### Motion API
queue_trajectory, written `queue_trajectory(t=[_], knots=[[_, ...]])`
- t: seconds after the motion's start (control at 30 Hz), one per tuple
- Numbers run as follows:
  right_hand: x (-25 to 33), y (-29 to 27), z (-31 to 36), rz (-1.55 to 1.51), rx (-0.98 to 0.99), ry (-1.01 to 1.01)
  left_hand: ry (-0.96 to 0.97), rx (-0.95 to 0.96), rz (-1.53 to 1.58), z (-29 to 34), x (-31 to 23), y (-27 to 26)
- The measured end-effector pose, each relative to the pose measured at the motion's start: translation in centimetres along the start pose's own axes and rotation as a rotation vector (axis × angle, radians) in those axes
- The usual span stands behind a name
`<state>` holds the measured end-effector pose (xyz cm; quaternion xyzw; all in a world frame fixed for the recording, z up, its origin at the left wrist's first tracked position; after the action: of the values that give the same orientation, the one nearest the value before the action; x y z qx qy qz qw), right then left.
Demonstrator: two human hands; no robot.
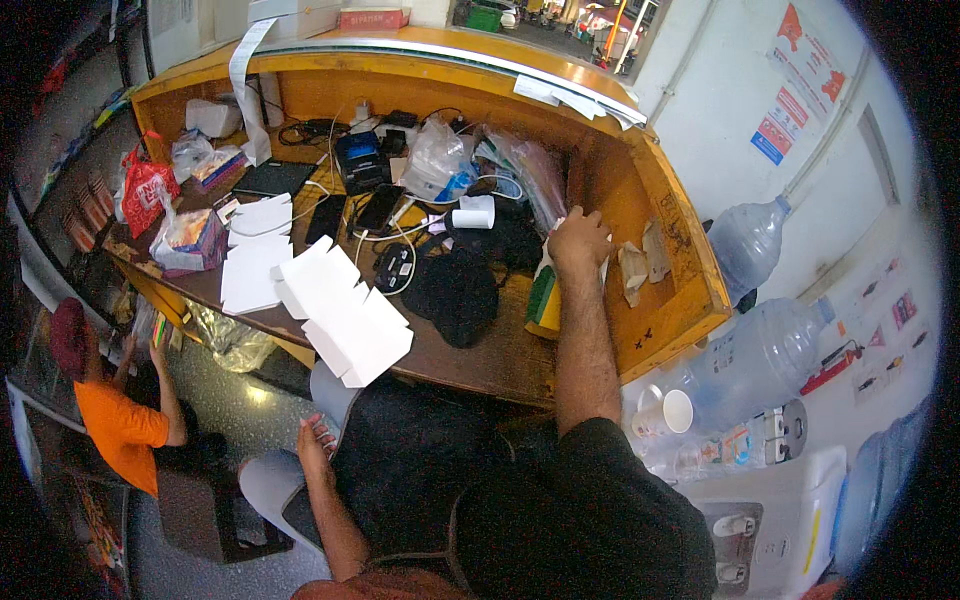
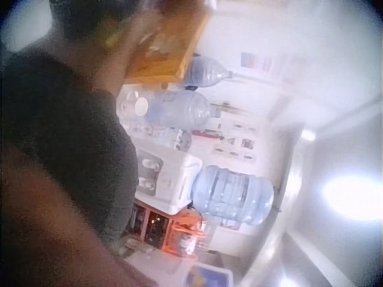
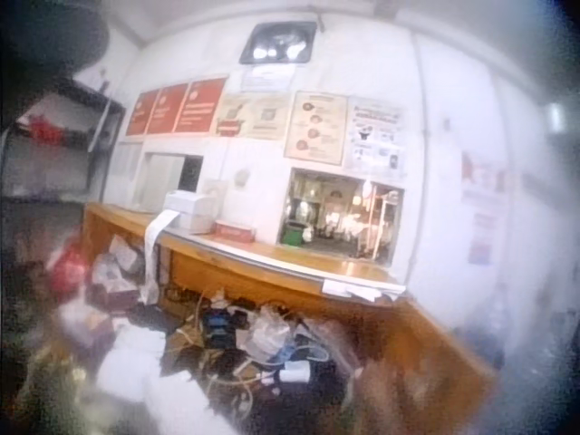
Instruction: The person assembles small cardboard boxes by folding flat pieces and applying adhesive tape to secure the edges. They handle multiple boxes one at a time, folding flaps and taping seams to form finished containers.
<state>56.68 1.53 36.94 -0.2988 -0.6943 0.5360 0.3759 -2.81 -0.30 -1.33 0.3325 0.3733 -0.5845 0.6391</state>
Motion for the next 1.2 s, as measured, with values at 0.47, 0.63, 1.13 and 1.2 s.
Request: queue_trajectory(t=[0.47,0.63,1.13,1.2], knots=[[2.4,-4.3,3.3,0.047,-0.297,-0.185,0.043,0.004,-0.013,-0.4,-0.4,1.4],[13.5,1.5,10.1,-0.593,-0.041,-0.851,0.062,-0.021,-0.032,-0.8,-0.8,-0.8],[17.7,15.7,22.5,-0.391,0.393,-0.842,0.04,-0.055,-0.08,-0.8,0.2,-0.2],[18.0,14.5,22.8,-0.474,0.377,-0.78,0.055,-0.06,-0.097,-1.1,0.4,-0.7]])
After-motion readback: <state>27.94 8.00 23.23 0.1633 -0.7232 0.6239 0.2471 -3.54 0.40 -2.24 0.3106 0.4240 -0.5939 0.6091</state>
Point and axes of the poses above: each hand's wrist, its own z-axis away from the middle knuckle, its own y-axis out of the palm, x = y × z, the point moved 8 cm from there along -z, towards the middle knuckle, and after that the axes turned 11 degrees about -z, right-handed, at the moved point
